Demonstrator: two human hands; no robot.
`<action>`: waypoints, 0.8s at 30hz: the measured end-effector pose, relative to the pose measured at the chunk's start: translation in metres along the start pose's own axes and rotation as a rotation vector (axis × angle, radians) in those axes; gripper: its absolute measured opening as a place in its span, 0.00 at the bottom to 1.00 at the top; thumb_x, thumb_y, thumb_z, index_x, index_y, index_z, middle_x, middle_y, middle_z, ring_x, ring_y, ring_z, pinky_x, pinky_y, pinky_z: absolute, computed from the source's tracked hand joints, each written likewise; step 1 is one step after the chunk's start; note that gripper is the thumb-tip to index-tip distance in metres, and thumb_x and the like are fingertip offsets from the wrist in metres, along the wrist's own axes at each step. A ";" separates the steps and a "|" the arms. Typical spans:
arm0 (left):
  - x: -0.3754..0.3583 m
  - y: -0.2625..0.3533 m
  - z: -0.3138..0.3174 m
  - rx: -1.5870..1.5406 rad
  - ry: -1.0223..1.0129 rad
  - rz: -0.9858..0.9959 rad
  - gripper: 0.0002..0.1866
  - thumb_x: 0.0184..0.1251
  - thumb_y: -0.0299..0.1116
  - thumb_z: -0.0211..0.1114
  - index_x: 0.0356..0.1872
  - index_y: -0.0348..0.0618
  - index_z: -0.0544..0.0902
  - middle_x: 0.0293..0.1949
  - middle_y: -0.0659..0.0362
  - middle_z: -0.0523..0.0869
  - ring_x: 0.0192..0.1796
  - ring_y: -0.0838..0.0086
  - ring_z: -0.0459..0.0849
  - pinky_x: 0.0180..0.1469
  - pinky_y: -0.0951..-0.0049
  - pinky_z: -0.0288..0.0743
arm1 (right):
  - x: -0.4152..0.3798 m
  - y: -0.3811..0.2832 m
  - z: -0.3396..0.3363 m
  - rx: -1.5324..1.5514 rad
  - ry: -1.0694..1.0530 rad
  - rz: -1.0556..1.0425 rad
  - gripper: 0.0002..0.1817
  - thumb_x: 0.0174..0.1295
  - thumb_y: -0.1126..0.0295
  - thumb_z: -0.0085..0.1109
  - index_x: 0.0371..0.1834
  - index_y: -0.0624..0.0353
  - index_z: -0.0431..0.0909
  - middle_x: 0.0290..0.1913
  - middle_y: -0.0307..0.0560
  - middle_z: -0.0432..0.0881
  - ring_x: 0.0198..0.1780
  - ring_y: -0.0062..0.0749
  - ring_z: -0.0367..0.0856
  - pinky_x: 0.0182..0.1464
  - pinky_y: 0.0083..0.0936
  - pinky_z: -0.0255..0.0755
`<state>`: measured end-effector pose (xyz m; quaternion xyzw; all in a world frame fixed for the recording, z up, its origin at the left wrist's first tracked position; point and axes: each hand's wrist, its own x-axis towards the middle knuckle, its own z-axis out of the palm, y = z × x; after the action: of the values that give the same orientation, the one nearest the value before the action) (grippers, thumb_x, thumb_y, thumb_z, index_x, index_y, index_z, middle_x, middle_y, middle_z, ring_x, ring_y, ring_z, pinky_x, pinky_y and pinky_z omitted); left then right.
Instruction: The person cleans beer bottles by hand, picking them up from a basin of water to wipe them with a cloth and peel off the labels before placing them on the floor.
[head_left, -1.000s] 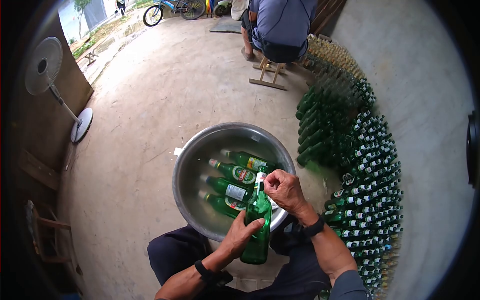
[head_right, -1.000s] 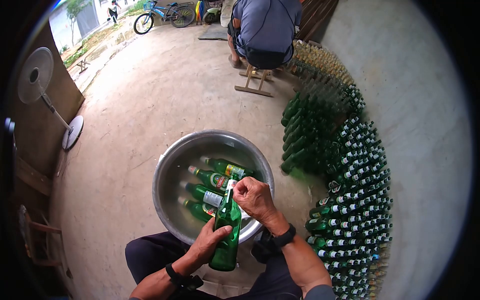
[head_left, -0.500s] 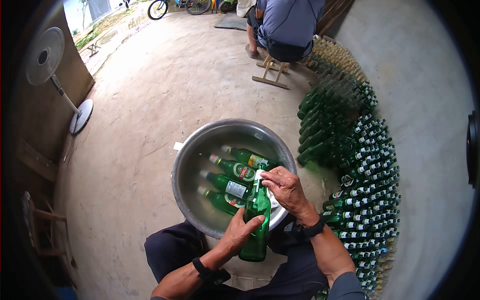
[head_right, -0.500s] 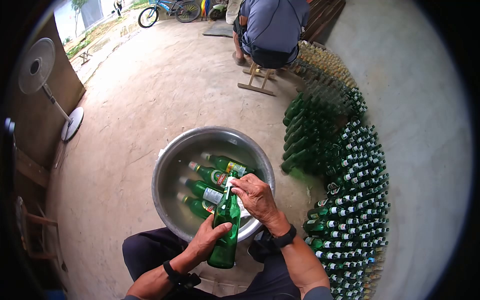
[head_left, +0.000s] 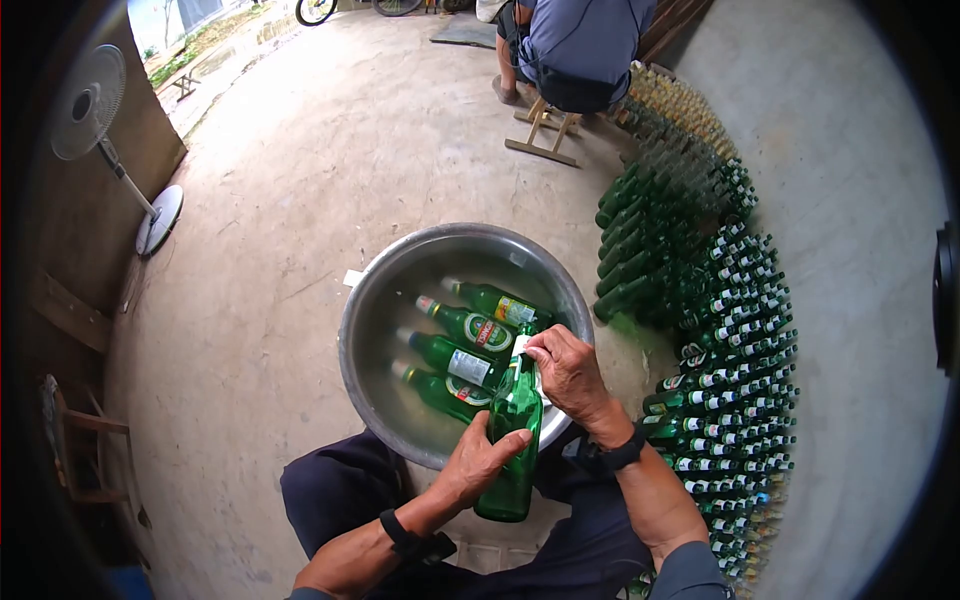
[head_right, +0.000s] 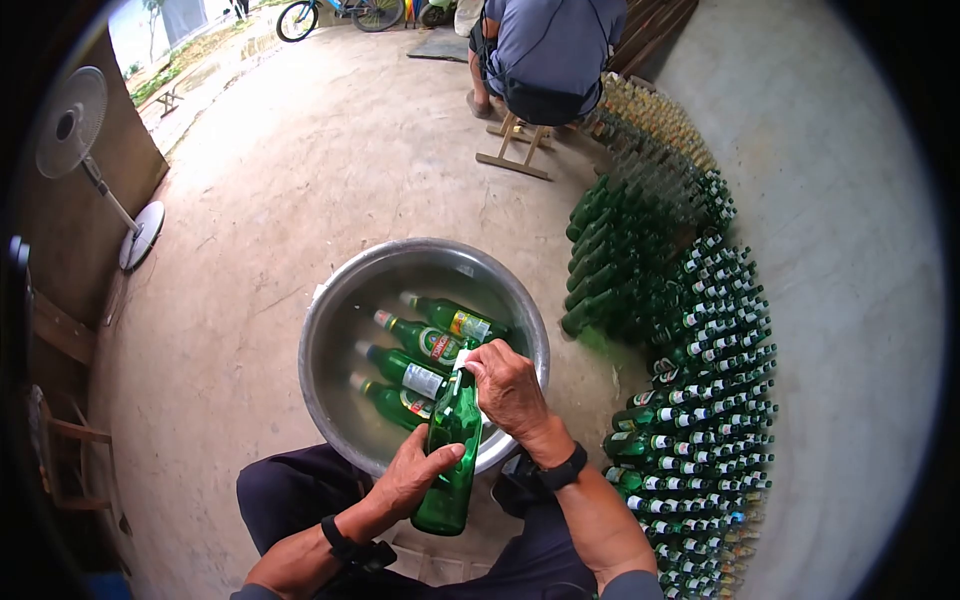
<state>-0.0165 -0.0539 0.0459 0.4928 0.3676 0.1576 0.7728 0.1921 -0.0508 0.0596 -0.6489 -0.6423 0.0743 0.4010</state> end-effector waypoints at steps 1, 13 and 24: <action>0.000 -0.001 0.000 -0.001 -0.001 -0.003 0.36 0.64 0.53 0.70 0.57 0.27 0.73 0.44 0.49 0.83 0.45 0.69 0.84 0.48 0.69 0.79 | -0.001 0.001 0.001 -0.014 0.000 -0.005 0.03 0.63 0.76 0.64 0.36 0.62 0.79 0.32 0.52 0.80 0.35 0.52 0.82 0.37 0.40 0.76; 0.000 -0.003 -0.002 -0.044 -0.026 -0.070 0.42 0.62 0.57 0.69 0.61 0.25 0.71 0.46 0.46 0.84 0.45 0.67 0.85 0.47 0.68 0.80 | -0.004 0.012 0.006 0.287 -0.070 0.423 0.05 0.69 0.74 0.61 0.36 0.64 0.81 0.28 0.39 0.82 0.25 0.19 0.78 0.28 0.22 0.73; -0.001 0.005 -0.002 -0.111 -0.020 -0.088 0.34 0.64 0.54 0.68 0.55 0.29 0.74 0.42 0.50 0.82 0.42 0.71 0.84 0.44 0.70 0.79 | 0.000 0.020 0.007 0.535 0.000 0.638 0.07 0.71 0.72 0.61 0.36 0.63 0.81 0.24 0.36 0.79 0.21 0.15 0.74 0.23 0.16 0.71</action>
<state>-0.0181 -0.0513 0.0498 0.4340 0.3720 0.1387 0.8087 0.2034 -0.0451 0.0426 -0.6883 -0.3673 0.3591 0.5123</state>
